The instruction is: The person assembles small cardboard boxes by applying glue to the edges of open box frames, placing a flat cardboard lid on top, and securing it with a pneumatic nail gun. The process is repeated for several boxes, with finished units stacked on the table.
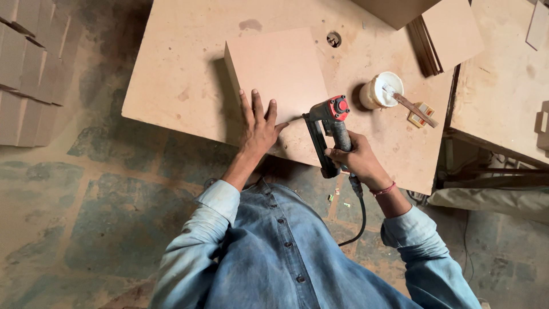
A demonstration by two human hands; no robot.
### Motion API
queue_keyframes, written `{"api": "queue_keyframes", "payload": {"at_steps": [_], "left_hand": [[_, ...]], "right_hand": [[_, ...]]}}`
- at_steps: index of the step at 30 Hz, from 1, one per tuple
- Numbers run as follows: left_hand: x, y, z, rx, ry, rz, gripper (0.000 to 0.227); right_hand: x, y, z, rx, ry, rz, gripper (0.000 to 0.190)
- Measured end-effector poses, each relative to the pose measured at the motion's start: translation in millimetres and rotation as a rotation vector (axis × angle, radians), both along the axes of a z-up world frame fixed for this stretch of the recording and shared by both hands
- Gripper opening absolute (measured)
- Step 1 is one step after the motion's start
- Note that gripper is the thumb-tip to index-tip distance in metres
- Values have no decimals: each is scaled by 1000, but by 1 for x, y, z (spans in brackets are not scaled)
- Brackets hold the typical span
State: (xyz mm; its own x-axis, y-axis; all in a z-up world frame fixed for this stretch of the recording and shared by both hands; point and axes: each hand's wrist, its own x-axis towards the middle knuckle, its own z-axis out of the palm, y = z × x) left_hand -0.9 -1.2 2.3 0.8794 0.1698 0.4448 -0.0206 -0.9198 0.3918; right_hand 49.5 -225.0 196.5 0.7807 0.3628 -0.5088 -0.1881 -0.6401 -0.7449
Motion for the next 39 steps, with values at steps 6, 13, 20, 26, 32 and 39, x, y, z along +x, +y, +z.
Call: {"api": "queue_keyframes", "payload": {"at_steps": [6, 13, 20, 26, 32, 39], "left_hand": [[-7, 9, 5, -169, 18, -57, 60], [-37, 40, -15, -616, 4, -177, 54], [-37, 28, -33, -479, -191, -118, 64], [-39, 26, -37, -506, -192, -119, 66], [-37, 26, -37, -507, -173, -124, 67], [-35, 71, -8, -371, 122, -168, 59]], "right_hand": [[-9, 8, 13, -42, 49, -28, 33], [-28, 34, 7, 48, 72, 57, 32], [-34, 50, 4, 17, 92, 60, 29], [-39, 54, 8, 3, 72, 59, 27], [-38, 57, 8, -35, 58, 70, 27], [-44, 38, 19, -8, 49, -3, 36]]}}
